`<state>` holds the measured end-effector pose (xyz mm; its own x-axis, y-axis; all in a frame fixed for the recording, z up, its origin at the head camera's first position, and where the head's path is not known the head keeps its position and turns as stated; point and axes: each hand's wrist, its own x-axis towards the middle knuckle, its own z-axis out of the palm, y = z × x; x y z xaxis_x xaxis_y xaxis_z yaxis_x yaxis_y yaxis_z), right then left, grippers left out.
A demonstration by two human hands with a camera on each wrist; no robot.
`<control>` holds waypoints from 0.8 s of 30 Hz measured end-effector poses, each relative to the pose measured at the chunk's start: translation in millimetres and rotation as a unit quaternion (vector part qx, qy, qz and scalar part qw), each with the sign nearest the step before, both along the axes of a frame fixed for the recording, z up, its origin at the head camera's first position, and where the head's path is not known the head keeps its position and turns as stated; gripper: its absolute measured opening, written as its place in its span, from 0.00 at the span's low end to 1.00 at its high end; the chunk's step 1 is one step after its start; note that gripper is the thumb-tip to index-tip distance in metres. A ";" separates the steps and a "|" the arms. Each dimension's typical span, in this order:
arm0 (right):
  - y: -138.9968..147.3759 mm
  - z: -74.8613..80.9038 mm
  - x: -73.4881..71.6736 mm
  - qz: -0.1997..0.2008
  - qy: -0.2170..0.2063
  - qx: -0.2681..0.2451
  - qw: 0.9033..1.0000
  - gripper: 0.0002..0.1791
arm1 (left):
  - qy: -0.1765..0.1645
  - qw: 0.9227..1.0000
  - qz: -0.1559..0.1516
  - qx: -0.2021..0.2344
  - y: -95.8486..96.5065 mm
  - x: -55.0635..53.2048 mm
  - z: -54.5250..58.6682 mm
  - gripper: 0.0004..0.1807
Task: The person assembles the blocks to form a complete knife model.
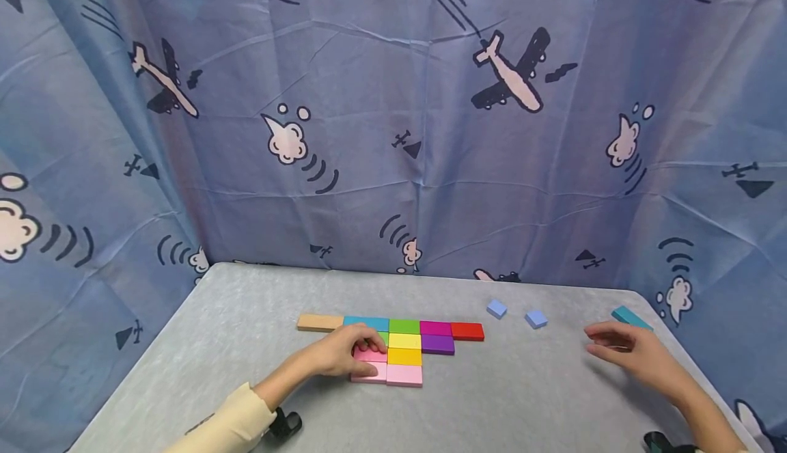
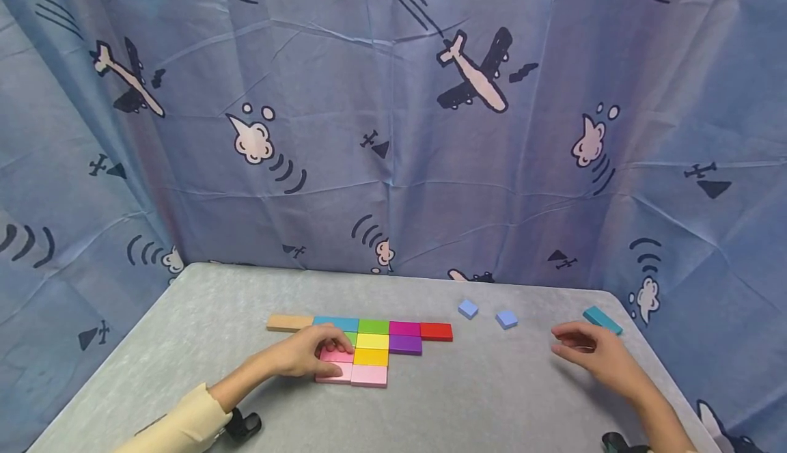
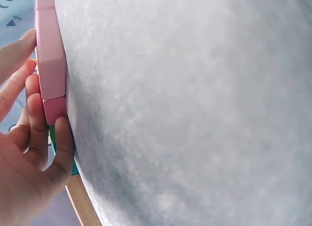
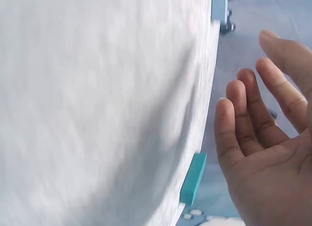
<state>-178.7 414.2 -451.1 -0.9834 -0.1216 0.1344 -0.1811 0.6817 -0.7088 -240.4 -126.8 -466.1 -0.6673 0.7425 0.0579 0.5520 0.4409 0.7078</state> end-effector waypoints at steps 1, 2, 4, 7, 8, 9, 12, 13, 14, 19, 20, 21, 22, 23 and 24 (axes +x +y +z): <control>4.8 -0.5 -0.6 -0.009 0.003 0.005 1.000 0.20 | 0.001 1.000 0.000 0.001 -0.2 0.1 -0.1 0.15; 9.7 -0.7 -1.2 -0.018 0.005 0.009 1.000 0.20 | 0.001 1.000 -0.001 0.002 -0.5 0.2 -0.2 0.15; 19.2 -0.7 -2.5 -0.038 0.006 0.014 0.999 0.22 | 0.001 1.000 -0.001 0.003 -1.0 0.2 -0.6 0.15; 33.4 -0.8 -6.4 -0.074 0.011 0.026 0.997 0.24 | 0.002 1.000 -0.001 0.002 -1.4 -0.1 -1.1 0.15; 37.9 -1.1 -7.6 -0.087 0.013 0.028 0.996 0.24 | 0.002 1.000 -0.001 0.002 -1.6 -0.2 -1.3 0.15; 42.3 -1.7 -9.0 -0.099 0.017 0.032 0.994 0.25 | 0.003 1.000 -0.001 0.001 -1.7 -0.4 -1.6 0.15; 54.9 -4.8 -13.4 -0.140 0.029 0.046 0.989 0.28 | 0.004 1.000 0.000 -0.002 -1.0 -0.7 -1.4 0.15; 58.3 -5.9 -14.8 -0.153 0.031 0.051 0.986 0.29 | 0.004 1.000 0.001 -0.004 -0.8 -0.6 -1.2 0.15; 60.9 -6.8 -15.9 -0.161 0.030 0.052 0.985 0.30 | 0.003 1.000 0.003 -0.005 -0.7 -0.5 -1.0 0.15; 68.6 -11.7 -21.8 -0.190 0.016 0.043 0.981 0.39 | -0.006 1.000 0.012 -0.009 0.2 0.8 0.7 0.15; 69.7 -12.9 -22.9 -0.191 0.016 0.039 0.981 0.40 | -0.006 1.000 0.012 -0.009 0.4 1.2 1.0 0.15; 71.0 -14.3 -24.4 -0.192 0.016 0.038 0.980 0.40 | -0.006 1.000 0.012 -0.010 0.6 1.4 1.4 0.15; 72.2 -15.9 -26.1 -0.193 0.016 0.040 0.980 0.41 | -0.006 1.000 0.012 -0.010 0.6 1.6 1.5 0.15; 73.7 -17.6 -28.0 -0.192 0.018 0.042 0.980 0.41 | -0.004 1.000 0.010 -0.009 0.7 1.8 1.8 0.15; 75.3 -19.4 -29.8 -0.191 0.020 0.046 0.980 0.41 | -0.004 1.000 0.010 -0.009 0.8 1.8 1.9 0.15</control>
<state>-208.5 489.5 -470.5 -0.9535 0.2419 0.1797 0.0740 0.7661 -0.6385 -238.6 -126.0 -464.1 -0.6819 0.7304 0.0399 0.5378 0.4636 0.7042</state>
